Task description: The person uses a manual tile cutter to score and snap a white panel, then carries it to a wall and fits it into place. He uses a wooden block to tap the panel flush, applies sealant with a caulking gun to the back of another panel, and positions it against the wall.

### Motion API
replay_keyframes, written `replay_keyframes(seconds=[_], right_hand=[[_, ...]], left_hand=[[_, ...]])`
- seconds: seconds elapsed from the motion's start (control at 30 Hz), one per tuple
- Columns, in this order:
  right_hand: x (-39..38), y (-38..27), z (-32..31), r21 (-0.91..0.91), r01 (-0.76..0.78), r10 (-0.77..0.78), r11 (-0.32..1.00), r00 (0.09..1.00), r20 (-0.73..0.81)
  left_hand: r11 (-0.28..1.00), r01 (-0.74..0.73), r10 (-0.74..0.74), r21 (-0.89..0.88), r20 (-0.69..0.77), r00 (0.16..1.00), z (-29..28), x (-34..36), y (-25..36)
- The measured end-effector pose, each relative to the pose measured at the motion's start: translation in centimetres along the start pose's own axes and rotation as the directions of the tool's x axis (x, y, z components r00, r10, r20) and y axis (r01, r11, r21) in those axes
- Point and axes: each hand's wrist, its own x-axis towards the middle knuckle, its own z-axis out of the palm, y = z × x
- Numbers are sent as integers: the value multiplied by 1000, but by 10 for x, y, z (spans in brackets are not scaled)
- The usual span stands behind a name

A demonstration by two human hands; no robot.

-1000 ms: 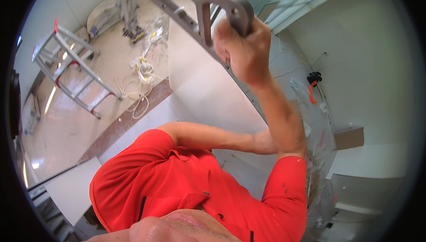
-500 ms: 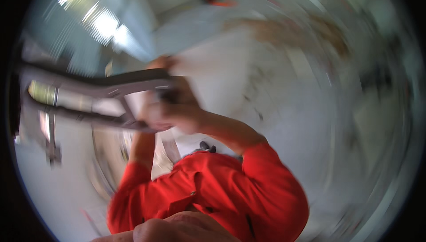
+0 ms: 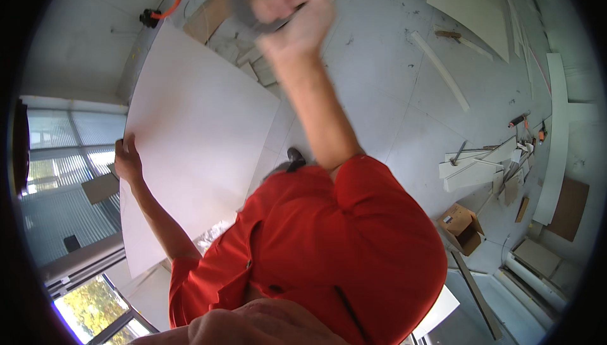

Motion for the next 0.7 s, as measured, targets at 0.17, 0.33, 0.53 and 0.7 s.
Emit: replay_keyframes(seconds=[0.17, 0.33, 0.53, 0.7], right_hand=[[109, -129, -188, 321, 108, -57, 941, 985, -165], [83, -139, -339, 268, 420, -121, 867, 700, -703], [4, -189, -583, -191, 509, -224, 839, 4, -975], [2, -153, -678, -209, 336, -187, 918, -96, -978]], left_hand=[[1000, -20, 21, -22, 42, 999, 25, 19, 27], [994, 19, -11, -109, 77, 997, 4, 14, 31], [998, 51, -45, -46, 124, 991, 15, 36, 50], [911, 167, -257, 378, 200, 946, 1, 22, 36]])
